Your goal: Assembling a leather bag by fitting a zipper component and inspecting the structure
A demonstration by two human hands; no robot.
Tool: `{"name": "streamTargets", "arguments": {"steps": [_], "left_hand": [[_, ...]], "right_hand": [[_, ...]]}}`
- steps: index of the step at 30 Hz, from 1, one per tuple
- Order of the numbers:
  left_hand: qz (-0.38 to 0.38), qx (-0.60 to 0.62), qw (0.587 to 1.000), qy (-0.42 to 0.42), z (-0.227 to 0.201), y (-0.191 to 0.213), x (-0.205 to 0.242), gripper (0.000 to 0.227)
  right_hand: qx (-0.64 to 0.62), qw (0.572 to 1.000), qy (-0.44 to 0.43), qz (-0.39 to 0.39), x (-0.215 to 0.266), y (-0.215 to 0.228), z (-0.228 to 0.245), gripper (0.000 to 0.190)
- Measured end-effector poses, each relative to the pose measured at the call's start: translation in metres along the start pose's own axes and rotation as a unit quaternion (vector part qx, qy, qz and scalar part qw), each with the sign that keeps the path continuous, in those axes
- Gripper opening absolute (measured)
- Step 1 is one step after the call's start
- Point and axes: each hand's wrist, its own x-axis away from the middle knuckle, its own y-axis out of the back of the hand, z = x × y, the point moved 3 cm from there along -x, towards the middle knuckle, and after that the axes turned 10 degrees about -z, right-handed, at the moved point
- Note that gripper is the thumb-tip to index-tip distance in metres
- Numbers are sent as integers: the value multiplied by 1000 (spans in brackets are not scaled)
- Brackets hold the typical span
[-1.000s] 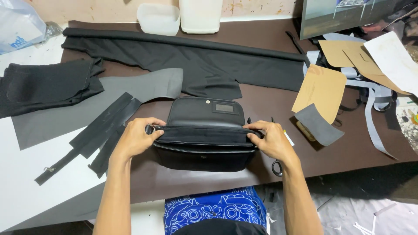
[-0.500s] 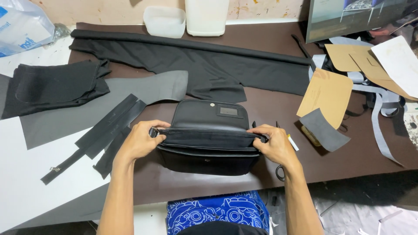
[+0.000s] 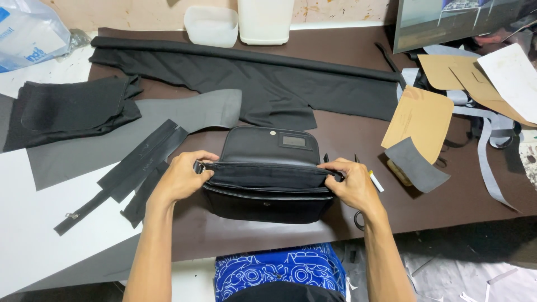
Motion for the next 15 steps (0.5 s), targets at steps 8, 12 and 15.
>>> {"name": "streamTargets", "arguments": {"steps": [8,12,15], "left_hand": [[-9,-306,938,-161,-62,-31,15,60],[37,-221,943,-247,-73,-79,8,48],[53,-189,950,-242,-64,-94,-3,40]], "right_hand": [[-7,1000,8,-10,1,-1,2,33],[-10,1000,13,-18,3,-1,3,33],[-14,1000,13,-23,5,-2,0,32]]}}
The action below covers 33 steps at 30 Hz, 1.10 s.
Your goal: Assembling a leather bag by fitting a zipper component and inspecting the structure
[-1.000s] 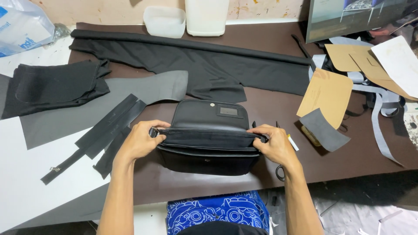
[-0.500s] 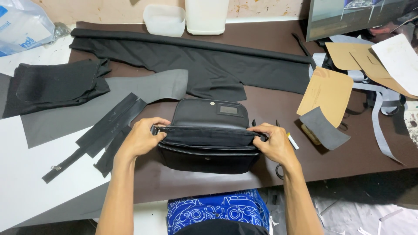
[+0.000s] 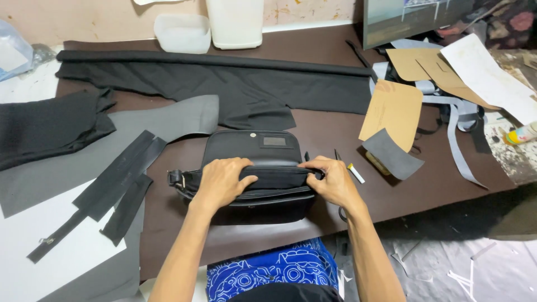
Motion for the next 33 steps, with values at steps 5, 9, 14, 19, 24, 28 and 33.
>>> {"name": "streamTargets", "arguments": {"steps": [5,9,14,19,24,28,33], "left_hand": [[14,36,998,39,3,11,-3,33],[30,62,997,44,4,10,-3,34],[29,63,997,42,8,5,-3,34],[23,50,998,36,14,-3,-6,33],[20,47,998,31,11,0,-3,34],[19,48,998,28,11,-1,-2,35],[18,50,998,34,7,4,-1,35]], "right_hand": [[-7,1000,10,1,-1,0,3,32],[-10,1000,3,3,3,1,4,32],[-17,1000,4,1,3,1,3,32],[-21,1000,10,-6,3,-1,1,31],[-14,999,31,-2,0,-4,-3,30],[-17,999,46,-3,-5,-5,-3,30],[16,999,27,-18,2,-1,20,31]]}}
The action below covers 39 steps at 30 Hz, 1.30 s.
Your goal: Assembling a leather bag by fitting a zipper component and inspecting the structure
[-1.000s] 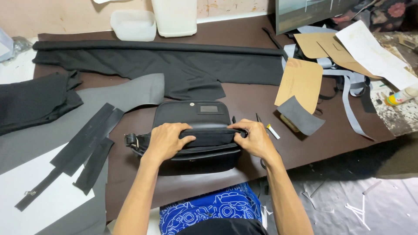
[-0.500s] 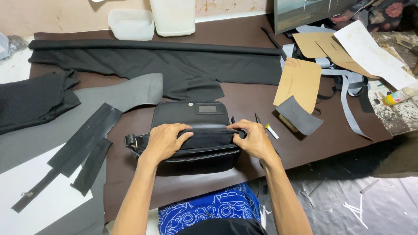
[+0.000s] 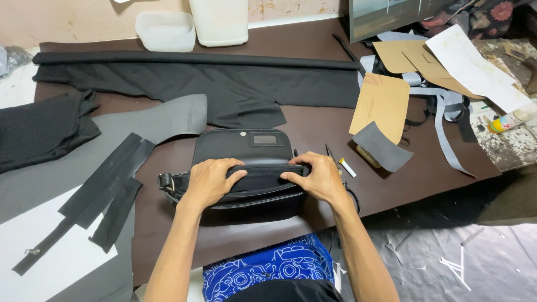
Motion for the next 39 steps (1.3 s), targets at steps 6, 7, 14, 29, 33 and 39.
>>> {"name": "streamTargets", "arguments": {"steps": [6,7,14,29,33,39], "left_hand": [[-5,2,1000,9,2,-1,0,34],[-6,6,1000,11,3,-1,0,34],[-1,1,1000,13,3,-2,0,34],[3,10,1000,7,3,-5,1,36],[4,3,1000,5,3,-5,0,36],[6,3,1000,7,1,-5,2,37]], "right_hand": [[22,1000,-7,-12,-3,-8,-19,23],[12,1000,-7,-6,-3,-9,-20,23],[-40,999,-15,1,2,-6,-24,29],[-65,998,-22,6,7,-5,-23,36],[-79,997,-12,-4,11,-1,-18,34],[-123,992,-21,17,10,9,-19,24]]}}
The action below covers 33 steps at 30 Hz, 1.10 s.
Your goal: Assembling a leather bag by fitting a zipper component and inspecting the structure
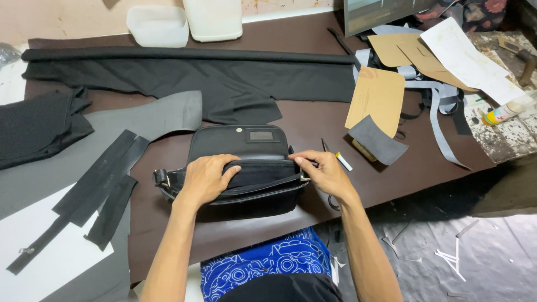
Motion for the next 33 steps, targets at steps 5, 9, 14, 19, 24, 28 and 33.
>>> {"name": "streamTargets", "arguments": {"steps": [5,9,14,19,24,28,33], "left_hand": [[-5,0,1000,0,0,-2,0,37],[-10,-2,1000,-8,-3,1,2,36],[-19,-7,999,-27,-4,2,5,34],[-24,-9,999,-39,1,-2,5,34],[-35,-6,998,-48,1,-3,7,33],[-43,6,998,-52,4,-6,5,35],[-43,-3,998,-47,14,-17,0,37]], "right_hand": [[-18,999,-26,14,-9,2,0,25],[-53,998,-31,24,-8,2,-1,31],[-76,996,-43,29,-9,-1,-18,30],[-71,997,-39,15,-10,-2,-23,27],[-75,996,-39,6,-8,-3,-20,26],[-76,997,-32,-3,-7,-3,-21,25],[-77,997,-30,-10,-6,-4,-25,24]]}}
